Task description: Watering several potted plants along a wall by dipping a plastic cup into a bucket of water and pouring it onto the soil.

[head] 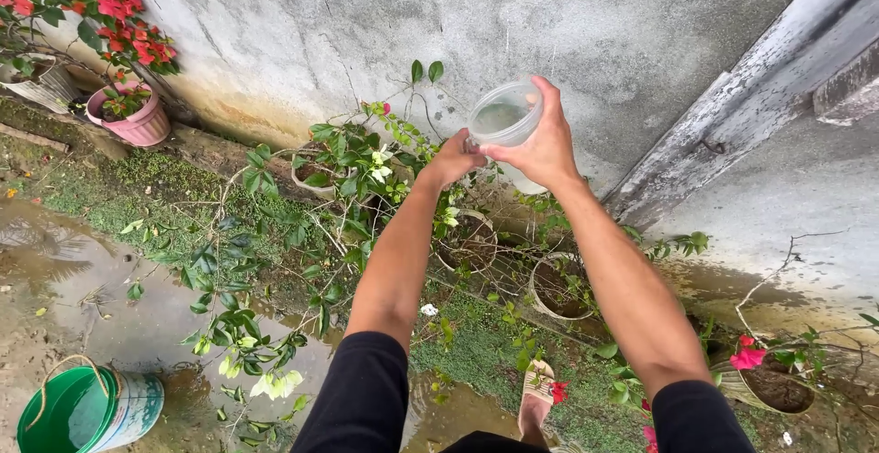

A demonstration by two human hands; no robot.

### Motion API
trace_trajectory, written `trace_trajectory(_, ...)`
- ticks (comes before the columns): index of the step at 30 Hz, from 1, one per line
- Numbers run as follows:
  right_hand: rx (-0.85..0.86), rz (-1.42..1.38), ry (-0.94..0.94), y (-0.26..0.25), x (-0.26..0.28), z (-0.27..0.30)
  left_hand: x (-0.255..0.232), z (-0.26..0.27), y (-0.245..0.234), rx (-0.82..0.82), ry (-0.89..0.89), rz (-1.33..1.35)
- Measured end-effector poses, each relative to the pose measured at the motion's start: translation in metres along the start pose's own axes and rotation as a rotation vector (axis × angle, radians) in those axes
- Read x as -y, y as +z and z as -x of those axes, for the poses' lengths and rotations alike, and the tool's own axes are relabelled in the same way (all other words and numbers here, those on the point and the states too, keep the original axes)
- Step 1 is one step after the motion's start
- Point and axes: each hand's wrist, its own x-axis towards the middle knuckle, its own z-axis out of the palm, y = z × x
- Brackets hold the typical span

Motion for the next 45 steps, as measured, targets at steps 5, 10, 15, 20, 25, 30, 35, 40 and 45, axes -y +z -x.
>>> trace_trajectory(5,-0.077,-0.343,-0.075,0.006,-0.025,0.003,-0.072,0.063,-0.023,0.313,0.157,0.144)
trace_trajectory(10,-0.029,-0.562,-0.131,0.046,-0.047,0.005,-0.064,0.076,-0.013,0.118,0.393,0.250)
trace_trajectory(15,0.079,-0.722,-0.110,0.079,-0.048,0.008,-0.041,0.084,-0.025,-0.026,0.447,0.231)
trace_trajectory(20,0.441,-1.237,0.179,0.095,-0.068,0.005,-0.029,0.110,-0.048,-0.099,0.317,0.032)
trace_trajectory(25,0.142,-1.128,0.754,0.135,-0.126,-0.020,-0.036,0.111,-0.062,-0.182,0.228,-0.284)
trace_trajectory(30,0.095,-0.826,0.960,0.169,-0.174,-0.021,-0.038,0.102,-0.077,-0.213,0.210,-0.607)
trace_trajectory(35,0.090,-0.714,0.968,0.175,-0.147,-0.022,-0.056,0.097,-0.085,-0.217,0.213,-0.794)
trace_trajectory(40,0.045,-0.751,0.937,0.172,-0.115,-0.030,-0.074,0.100,-0.095,-0.219,0.230,-0.795)
trace_trajectory(45,-0.041,-0.785,0.926,0.156,-0.071,-0.022,-0.081,0.103,-0.098,-0.218,0.245,-0.749)
